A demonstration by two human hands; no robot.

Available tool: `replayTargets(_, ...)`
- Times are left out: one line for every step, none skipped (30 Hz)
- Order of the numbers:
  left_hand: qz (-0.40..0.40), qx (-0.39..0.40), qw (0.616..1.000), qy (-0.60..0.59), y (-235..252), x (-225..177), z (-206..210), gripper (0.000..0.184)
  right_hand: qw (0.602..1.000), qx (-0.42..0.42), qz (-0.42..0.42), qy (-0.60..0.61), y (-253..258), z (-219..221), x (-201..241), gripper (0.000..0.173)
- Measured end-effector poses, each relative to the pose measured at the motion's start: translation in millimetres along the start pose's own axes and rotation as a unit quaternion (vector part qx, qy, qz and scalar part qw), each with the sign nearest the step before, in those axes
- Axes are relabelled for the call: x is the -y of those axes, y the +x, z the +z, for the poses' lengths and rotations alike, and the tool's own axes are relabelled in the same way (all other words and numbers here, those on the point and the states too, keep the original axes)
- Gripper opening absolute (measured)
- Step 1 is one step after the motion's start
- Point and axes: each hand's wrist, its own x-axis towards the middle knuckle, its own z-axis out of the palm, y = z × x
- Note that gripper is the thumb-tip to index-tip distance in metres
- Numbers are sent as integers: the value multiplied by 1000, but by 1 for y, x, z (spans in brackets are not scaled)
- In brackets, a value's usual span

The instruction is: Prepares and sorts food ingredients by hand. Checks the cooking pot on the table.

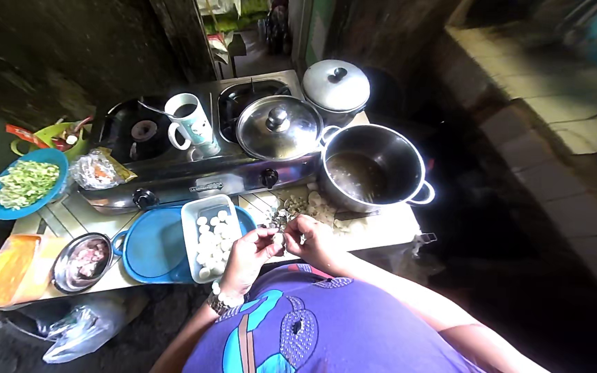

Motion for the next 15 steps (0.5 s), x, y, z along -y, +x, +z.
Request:
replayTargets(-7,5,1000,-6,0,0,0,25,1000,1,7,-2,0,0,1,13)
replayTargets(-14,12,1000,-16,0,-1,-1,24,1000,1,16,-1,0,0,1,14)
replayTargets(-20,20,999,-25,0,0,-2,24,1000,0,27,2,0,0,0,14)
replayTargets(-25,27,999,-36,0,0,-3,24,999,1,40,5,1,-1,0,15)
replayTargets(-31,33,998,-51,-1,-1,-4,23,999,5,53,9,1,-2,-1,16)
replayTargets(-40,40,996,-66,-1,-1,-5,23,998,11,63,13,1,-3,-1,17)
replayTargets(-49,49,994,-82,-1,-1,-6,23,998,16,66,14,1,-4,-1,17)
replayTargets(-56,55,993,-93,0,-1,-7,24,998,18,63,15,1,-4,0,17)
replayTargets(-57,56,992,-101,0,-1,-7,25,998,20,56,18,1,-4,1,17)
replayTargets(-55,53,992,-104,1,0,-7,30,998,23,49,25,1,-4,2,17)
replayTargets(-50,47,992,-102,1,1,-7,36,998,22,42,32,1,-3,3,17)
replayTargets(-45,36,994,-93,1,2,-5,37,998,21,39,36,1,-3,4,16)
replayTargets(-43,22,995,-86,1,1,-3,35,998,22,45,37,1,-3,4,16)
replayTargets(-41,14,996,-83,1,0,-2,32,998,22,58,32,3,-5,3,17)
replayTargets(-41,11,996,-83,0,-1,-1,31,996,22,78,24,5,-7,2,17)
